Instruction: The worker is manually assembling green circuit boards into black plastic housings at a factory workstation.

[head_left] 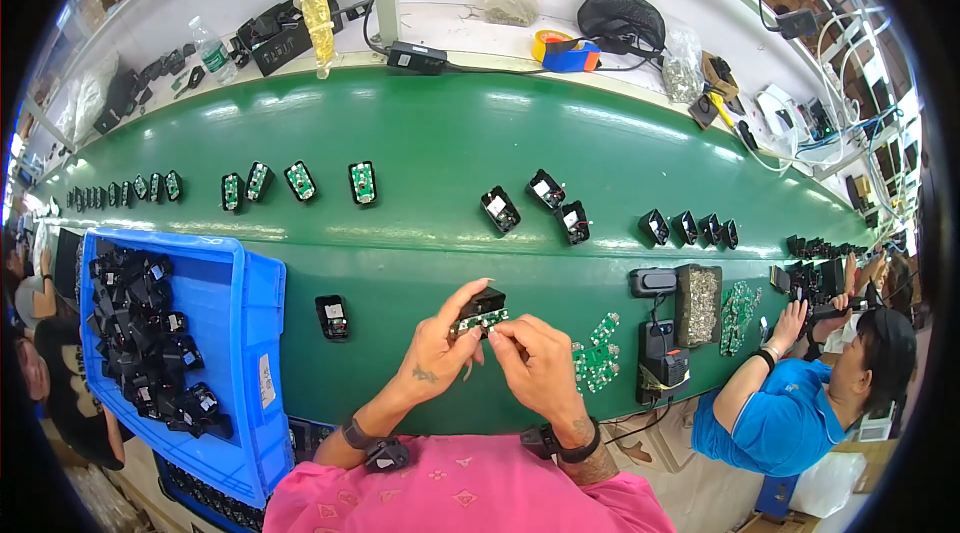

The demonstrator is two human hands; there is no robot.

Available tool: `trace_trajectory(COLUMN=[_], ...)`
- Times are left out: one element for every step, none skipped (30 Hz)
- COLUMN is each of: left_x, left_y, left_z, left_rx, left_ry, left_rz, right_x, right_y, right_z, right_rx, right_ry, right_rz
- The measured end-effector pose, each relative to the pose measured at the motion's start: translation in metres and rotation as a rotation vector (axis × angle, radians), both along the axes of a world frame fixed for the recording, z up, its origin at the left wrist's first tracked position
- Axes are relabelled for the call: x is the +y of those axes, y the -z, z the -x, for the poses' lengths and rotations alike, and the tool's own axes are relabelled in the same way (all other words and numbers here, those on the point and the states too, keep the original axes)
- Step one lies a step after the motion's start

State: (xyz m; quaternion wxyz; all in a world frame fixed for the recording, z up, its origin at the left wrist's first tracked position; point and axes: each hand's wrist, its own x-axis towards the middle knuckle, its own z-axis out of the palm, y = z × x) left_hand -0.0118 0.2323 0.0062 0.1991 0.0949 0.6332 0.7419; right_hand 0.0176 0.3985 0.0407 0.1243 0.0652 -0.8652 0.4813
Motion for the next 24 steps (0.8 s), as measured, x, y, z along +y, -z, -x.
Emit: trace_trajectory(left_x=[-0.002, -0.003, -0.004, -0.005, -0.006, -0.006, -0.006, -0.005, -0.005, -0.005, -0.005, -0.005, -0.005, -0.005, -0.004, -0.004, -0.004, -0.004, -0.004, -0.003, -0.003, -0.003, -0.003, -0.002], left_y=[-0.005, -0.009, -0.014, -0.016, -0.017, -0.018, -0.019, -0.02, -0.021, -0.021, -0.023, -0.025, -0.025, -0.024, -0.023, -0.022, -0.024, -0.025, -0.026, -0.024, -0.02, -0.018, -0.02, -0.022], left_z=[0.0, -0.001, -0.001, -0.002, -0.003, -0.004, -0.004, -0.005, -0.005, -0.006, -0.006, -0.007, -0.007, -0.007, -0.007, -0.008, -0.008, -0.008, -0.007, -0.006, -0.005, -0.005, -0.005, -0.006], left_rx=[0.027, 0.024, 0.063, 0.102, 0.1, 0.128, 0.156, 0.155, 0.129, 0.103, 0.102, 0.067, 0.032, 0.031, 0.058, 0.085, 0.085, 0.122, 0.16, 0.16, 0.331, 0.501, 0.5, 0.522], left_ry=[0.045, 0.046, 0.056, 0.066, 0.061, 0.074, 0.087, 0.085, 0.085, 0.086, 0.085, 0.08, 0.076, 0.078, 0.082, 0.085, 0.086, 0.099, 0.113, 0.113, 0.108, 0.102, 0.101, 0.106], left_rz=[0.071, 0.07, 0.088, 0.107, 0.107, 0.128, 0.148, 0.147, 0.121, 0.096, 0.096, 0.071, 0.046, 0.046, 0.067, 0.088, 0.09, 0.143, 0.197, 0.196, 0.289, 0.381, 0.383, 0.463], right_x=[0.003, 0.005, 0.008, 0.01, 0.011, 0.013, 0.014, 0.015, 0.016, 0.016, 0.017, 0.017, 0.017, 0.017, 0.017, 0.017, 0.017, 0.019, 0.021, 0.022, 0.022, 0.021, 0.021, 0.02], right_y=[-0.004, -0.007, -0.011, -0.014, -0.014, -0.014, -0.012, -0.012, -0.012, -0.012, -0.013, -0.013, -0.014, -0.014, -0.015, -0.016, -0.016, -0.015, -0.014, -0.014, -0.016, -0.019, -0.021, -0.02], right_z=[0.001, 0.002, 0.004, 0.006, 0.008, 0.007, 0.007, 0.007, 0.006, 0.005, 0.005, 0.004, 0.004, 0.004, 0.004, 0.005, 0.005, 0.005, 0.005, 0.006, 0.007, 0.008, 0.009, 0.009], right_rx=[-0.091, -0.182, -0.184, -0.221, -0.258, -0.259, -0.244, -0.228, -0.229, -0.243, -0.256, -0.257, -0.253, -0.249, -0.25, -0.253, -0.256, -0.256, -0.243, -0.231, -0.231, -0.285, -0.338, -0.338], right_ry=[-0.063, -0.126, -0.131, -0.171, -0.21, -0.211, -0.22, -0.228, -0.229, -0.225, -0.221, -0.22, -0.218, -0.215, -0.215, -0.224, -0.234, -0.232, -0.248, -0.265, -0.265, -0.268, -0.272, -0.27], right_rz=[0.01, 0.02, 0.02, 0.024, 0.027, 0.025, 0.037, 0.049, 0.049, 0.058, 0.068, 0.068, 0.055, 0.043, 0.044, 0.025, 0.006, 0.006, -0.013, -0.031, -0.03, -0.044, -0.057, -0.058])
